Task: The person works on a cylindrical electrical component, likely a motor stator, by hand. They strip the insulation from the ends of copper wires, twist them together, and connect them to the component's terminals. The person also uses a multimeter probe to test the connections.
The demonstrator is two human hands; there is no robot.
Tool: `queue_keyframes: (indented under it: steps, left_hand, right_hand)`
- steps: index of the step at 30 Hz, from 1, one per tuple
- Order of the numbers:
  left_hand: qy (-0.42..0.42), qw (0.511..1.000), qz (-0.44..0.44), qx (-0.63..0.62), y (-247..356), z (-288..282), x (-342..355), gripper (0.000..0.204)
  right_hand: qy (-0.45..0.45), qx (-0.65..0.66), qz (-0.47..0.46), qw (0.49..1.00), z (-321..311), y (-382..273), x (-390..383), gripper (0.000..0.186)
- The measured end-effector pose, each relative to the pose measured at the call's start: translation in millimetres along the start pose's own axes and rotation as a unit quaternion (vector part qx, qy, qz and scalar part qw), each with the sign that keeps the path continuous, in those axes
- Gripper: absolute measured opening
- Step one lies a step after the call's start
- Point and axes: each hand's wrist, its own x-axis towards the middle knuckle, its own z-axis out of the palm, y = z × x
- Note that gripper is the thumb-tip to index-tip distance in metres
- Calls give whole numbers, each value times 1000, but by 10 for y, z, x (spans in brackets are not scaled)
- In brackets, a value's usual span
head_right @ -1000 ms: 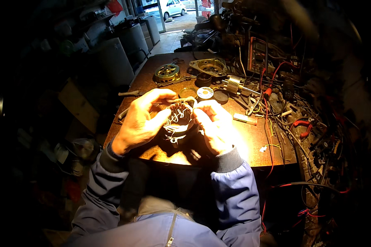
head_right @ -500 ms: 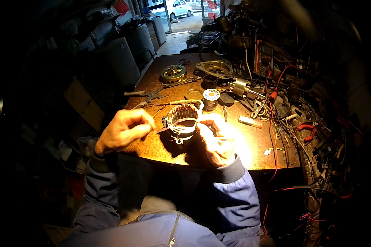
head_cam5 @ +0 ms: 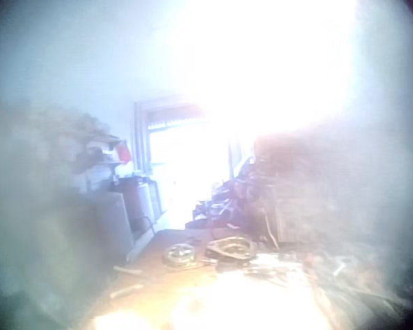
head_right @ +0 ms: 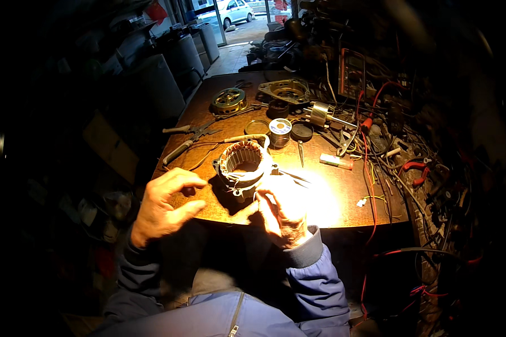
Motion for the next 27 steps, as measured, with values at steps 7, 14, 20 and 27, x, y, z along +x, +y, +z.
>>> queue_keyframes:
  steps: [7,14,20,27]
  left_hand:
    - [-27,990,19,-135,193,662,288,42]
    - [-33,996,45,-63,171,712,384,43]
    - [-52,983,-40,-169,132,830,254,37]
    - [-58,942,-157,-292,213,857,207,30]
  right_hand:
    - [7,34,-23,999,14,-3,-19,24]
    - [26,56,-25,998,-12,-59,17,23]
    - [40,68,-31,996,-16,-31,1,24]
    - [60,72,-16,995,-15,-24,-15,22]
